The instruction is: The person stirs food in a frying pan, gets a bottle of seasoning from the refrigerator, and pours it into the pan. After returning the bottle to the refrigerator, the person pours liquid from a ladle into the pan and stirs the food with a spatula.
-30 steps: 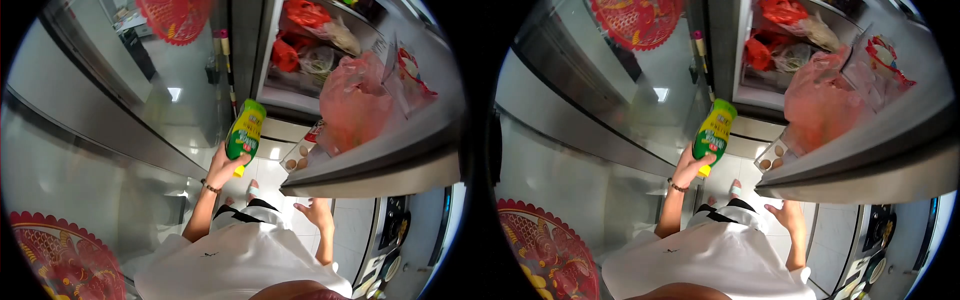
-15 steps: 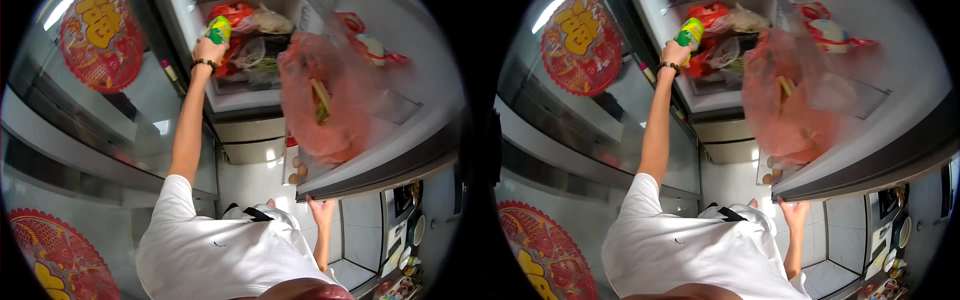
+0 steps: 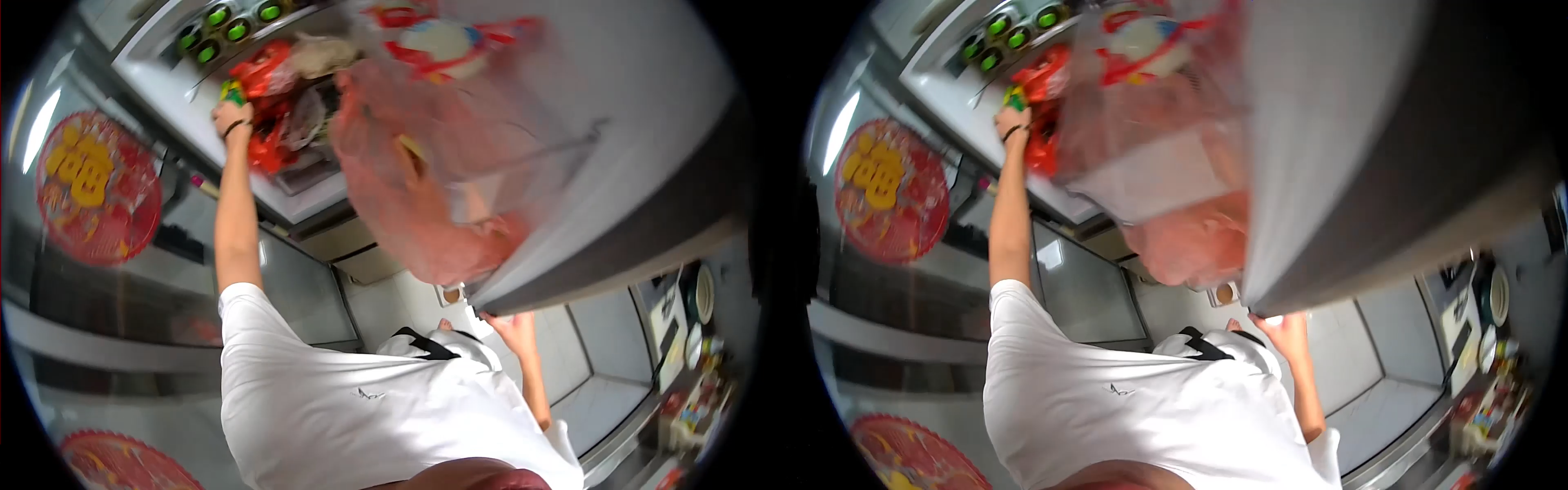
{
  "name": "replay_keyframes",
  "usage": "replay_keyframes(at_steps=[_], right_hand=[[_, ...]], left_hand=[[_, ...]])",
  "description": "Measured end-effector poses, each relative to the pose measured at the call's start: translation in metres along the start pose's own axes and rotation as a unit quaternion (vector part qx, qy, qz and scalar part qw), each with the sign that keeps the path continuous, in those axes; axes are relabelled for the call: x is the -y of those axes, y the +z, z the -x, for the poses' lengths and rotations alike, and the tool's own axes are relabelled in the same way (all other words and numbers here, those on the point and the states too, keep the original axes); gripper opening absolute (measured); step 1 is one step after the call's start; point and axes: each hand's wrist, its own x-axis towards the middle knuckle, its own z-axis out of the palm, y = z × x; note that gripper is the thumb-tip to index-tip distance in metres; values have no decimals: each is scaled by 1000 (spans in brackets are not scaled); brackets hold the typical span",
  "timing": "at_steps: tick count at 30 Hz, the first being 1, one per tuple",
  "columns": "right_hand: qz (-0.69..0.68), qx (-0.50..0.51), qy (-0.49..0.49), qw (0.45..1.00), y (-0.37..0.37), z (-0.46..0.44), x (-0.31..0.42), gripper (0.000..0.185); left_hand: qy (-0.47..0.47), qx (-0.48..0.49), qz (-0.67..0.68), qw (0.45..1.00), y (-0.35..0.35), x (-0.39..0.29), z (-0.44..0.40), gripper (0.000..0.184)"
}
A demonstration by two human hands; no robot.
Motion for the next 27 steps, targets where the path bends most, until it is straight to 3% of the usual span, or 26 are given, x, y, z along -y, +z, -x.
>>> replay_keyframes(at_steps=[2,3,4,6,8,9,10,12,13,14,16,19,21,23,25,26,27], right_hand=[[-70,23,72,995,0,-4,25,33],[-33,0,51,998,6,-2,20,32],[-17,17,-1,1000,7,-3,16,46],[-39,-6,86,995,17,11,20,64],[-3,-14,49,999,25,4,18,69],[25,-31,10,999,30,5,19,75],[28,-22,14,999,34,7,25,75],[42,-6,-15,999,32,8,29,71],[75,-15,-97,992,38,8,22,73],[82,-20,-95,992,37,3,22,73],[114,18,-119,986,48,7,33,74],[102,112,-104,983,59,7,40,73],[93,183,-156,966,64,7,36,71],[82,251,-231,936,64,8,31,64],[76,283,-258,921,50,10,23,59],[104,338,-281,892,38,12,21,49],[129,390,-299,861,20,15,18,39]], left_hand=[[95,-20,17,995,13,10,-11,47],[92,-2,15,996,26,14,-24,57],[142,-54,-77,985,50,14,-38,63],[89,-196,-119,969,41,-8,-11,63],[138,-204,-139,959,36,-16,5,56],[180,-197,-101,958,70,8,-6,52],[149,-166,-78,972,31,-10,35,47],[100,-180,-132,970,22,-7,82,41],[171,-168,-81,967,17,14,99,39],[169,-210,85,959,38,24,117,39],[246,-146,108,952,-21,18,197,42],[196,16,311,930,55,95,270,38],[153,100,291,939,51,131,344,38],[133,188,218,948,60,172,413,38],[231,302,24,924,82,216,475,38],[365,347,-143,852,98,234,507,28],[484,364,-303,735,102,241,532,21]])
